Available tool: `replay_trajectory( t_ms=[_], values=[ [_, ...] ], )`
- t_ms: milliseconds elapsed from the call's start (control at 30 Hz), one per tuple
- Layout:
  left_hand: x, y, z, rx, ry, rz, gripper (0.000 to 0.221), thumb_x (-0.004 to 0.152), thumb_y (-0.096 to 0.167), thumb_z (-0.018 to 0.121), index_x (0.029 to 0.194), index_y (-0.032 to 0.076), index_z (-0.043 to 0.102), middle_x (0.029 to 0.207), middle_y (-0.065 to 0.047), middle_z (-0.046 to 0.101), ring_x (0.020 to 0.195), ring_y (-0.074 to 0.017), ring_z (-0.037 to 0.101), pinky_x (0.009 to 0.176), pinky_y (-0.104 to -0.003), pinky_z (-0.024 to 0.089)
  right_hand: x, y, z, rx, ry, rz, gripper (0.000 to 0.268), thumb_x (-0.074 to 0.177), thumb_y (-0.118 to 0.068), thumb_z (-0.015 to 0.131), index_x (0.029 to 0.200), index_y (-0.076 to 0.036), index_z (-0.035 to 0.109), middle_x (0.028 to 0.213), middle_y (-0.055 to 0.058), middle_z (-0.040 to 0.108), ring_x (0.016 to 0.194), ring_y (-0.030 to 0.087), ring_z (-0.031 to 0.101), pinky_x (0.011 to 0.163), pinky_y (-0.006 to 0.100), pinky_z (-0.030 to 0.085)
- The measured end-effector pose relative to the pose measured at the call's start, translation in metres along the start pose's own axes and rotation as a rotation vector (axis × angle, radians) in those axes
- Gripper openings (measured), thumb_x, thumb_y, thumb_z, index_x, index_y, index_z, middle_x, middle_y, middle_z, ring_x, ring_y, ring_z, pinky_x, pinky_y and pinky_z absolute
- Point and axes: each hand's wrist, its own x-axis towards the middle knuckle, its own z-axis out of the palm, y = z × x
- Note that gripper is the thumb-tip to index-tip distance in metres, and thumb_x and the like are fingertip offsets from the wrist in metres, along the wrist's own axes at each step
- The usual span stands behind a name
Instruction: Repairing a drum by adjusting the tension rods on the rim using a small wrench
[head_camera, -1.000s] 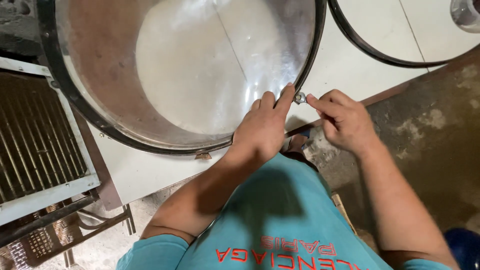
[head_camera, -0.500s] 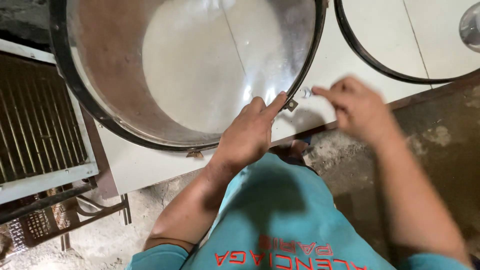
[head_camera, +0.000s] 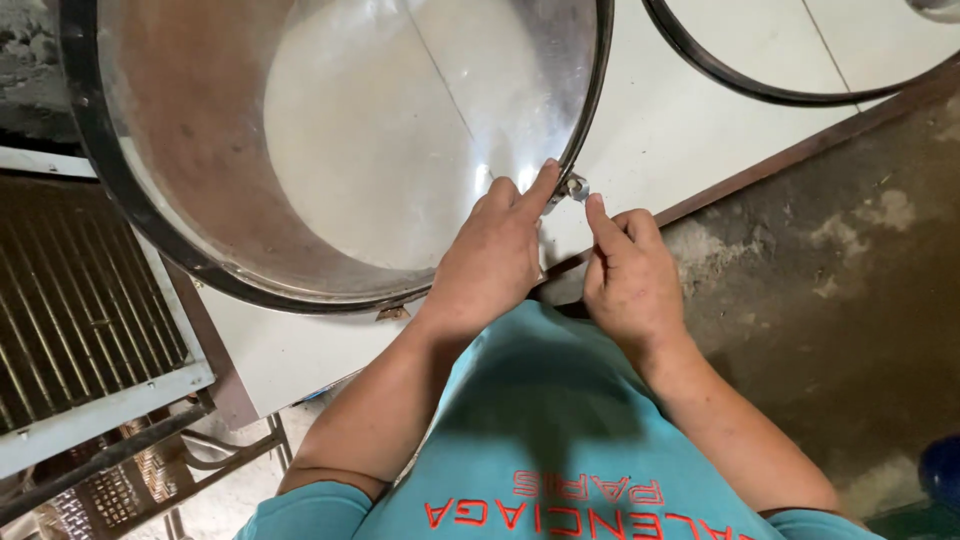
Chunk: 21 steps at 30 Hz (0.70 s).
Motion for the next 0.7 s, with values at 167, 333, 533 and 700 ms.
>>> replay_trajectory(
  t_ms=[167,333,533,700],
  values=[
    [0.006,-0.008,0.011,0.039,0.015,0.011,0.059,0.101,0.003,0.042,0.16,0.007,0.034,0.098,-0.012,0.046,0.086,-0.028,0.053,0.071,-0.04,0.055,0.003,-0.028,0.003,0.072,-0.058,0.057,0.049,0.098,-0.01,0.055,0.146,-0.002,0.06,0.096,0.015,0.056,0.089,0.042,0.065,0.068,0.052,0.054],
    [0.003,-0.004,0.006,0.025,0.009,0.004,0.06,0.1,0.0,0.042,0.16,0.007,0.033,0.098,-0.013,0.045,0.088,-0.0305,0.054,0.073,-0.043,0.055,-0.001,-0.024,0.018,0.052,0.049,0.0,0.046,0.098,-0.01,0.056,0.142,0.001,0.061,0.094,0.014,0.055,0.087,0.041,0.064,0.064,0.049,0.052],
    [0.006,-0.009,0.006,-0.116,-0.045,-0.042,0.065,0.099,0.0,0.036,0.162,0.009,0.028,0.103,-0.014,0.045,0.092,-0.0308,0.05,0.08,-0.044,0.053,0.001,0.036,0.019,-0.049,0.117,-0.188,0.045,0.094,-0.013,0.064,0.138,-0.011,0.073,0.096,0.001,0.061,0.081,0.027,0.066,0.072,0.034,0.056],
    [-0.001,0.008,-0.014,-0.064,-0.087,-0.072,0.068,0.097,-0.001,0.037,0.162,0.011,0.027,0.1,-0.01,0.042,0.089,-0.0244,0.046,0.08,-0.039,0.051,0.056,0.133,0.02,-0.028,-0.013,-0.613,0.044,0.085,-0.018,0.071,0.128,-0.026,0.079,0.103,0.003,0.063,0.084,0.027,0.064,0.085,0.042,0.05]
  ],
)
